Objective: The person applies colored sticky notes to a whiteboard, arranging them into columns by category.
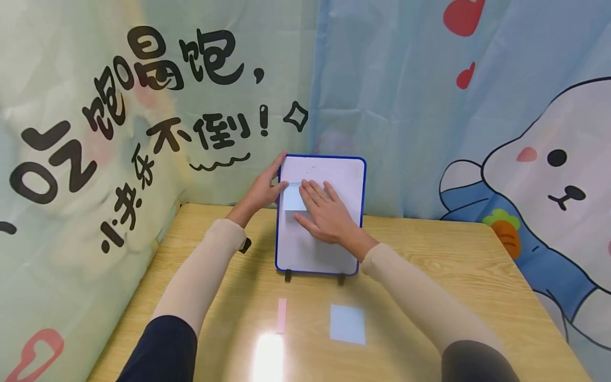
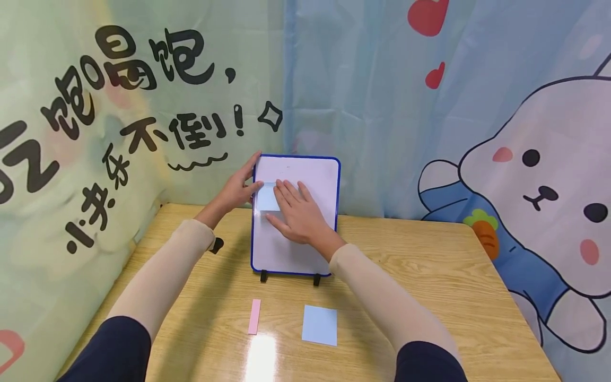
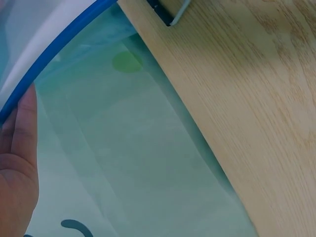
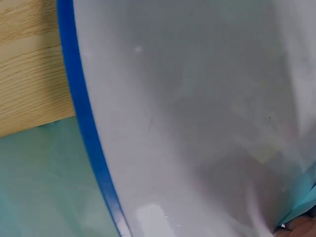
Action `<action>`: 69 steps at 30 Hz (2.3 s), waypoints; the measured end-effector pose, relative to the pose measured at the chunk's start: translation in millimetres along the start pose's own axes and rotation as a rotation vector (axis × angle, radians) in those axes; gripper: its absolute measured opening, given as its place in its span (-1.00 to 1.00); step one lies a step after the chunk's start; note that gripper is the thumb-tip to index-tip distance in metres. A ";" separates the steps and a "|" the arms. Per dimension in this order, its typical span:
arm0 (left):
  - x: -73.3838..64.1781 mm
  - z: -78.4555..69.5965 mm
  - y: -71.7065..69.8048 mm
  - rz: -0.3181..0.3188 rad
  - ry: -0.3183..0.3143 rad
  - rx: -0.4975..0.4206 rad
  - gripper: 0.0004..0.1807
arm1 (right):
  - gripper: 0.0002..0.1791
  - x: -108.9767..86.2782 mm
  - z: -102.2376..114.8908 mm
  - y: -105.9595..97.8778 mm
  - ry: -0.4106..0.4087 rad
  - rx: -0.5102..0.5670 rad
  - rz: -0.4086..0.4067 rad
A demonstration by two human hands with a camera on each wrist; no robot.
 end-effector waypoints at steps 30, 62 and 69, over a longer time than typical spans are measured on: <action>-40.9 -13.6 -22.4 -0.118 0.145 0.339 -0.21 | -0.23 -52.3 -23.2 -38.9 0.049 0.043 -0.288; -199.4 59.1 -16.1 -0.063 0.173 0.832 -0.28 | -0.19 -244.1 -43.0 27.5 0.408 0.153 -0.214; -208.6 71.8 -9.8 -0.045 0.110 0.821 -0.27 | -0.16 -254.4 -40.7 42.0 0.436 0.171 -0.139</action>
Point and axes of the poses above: each hand's wrist, its own x-axis towards the middle knuckle, its own y-axis out of the palm, z = x × y, the point moved 7 cm from there along x, towards the middle knuckle, and after that the axes turned 9 degrees about -x, right-handed, at the moved point
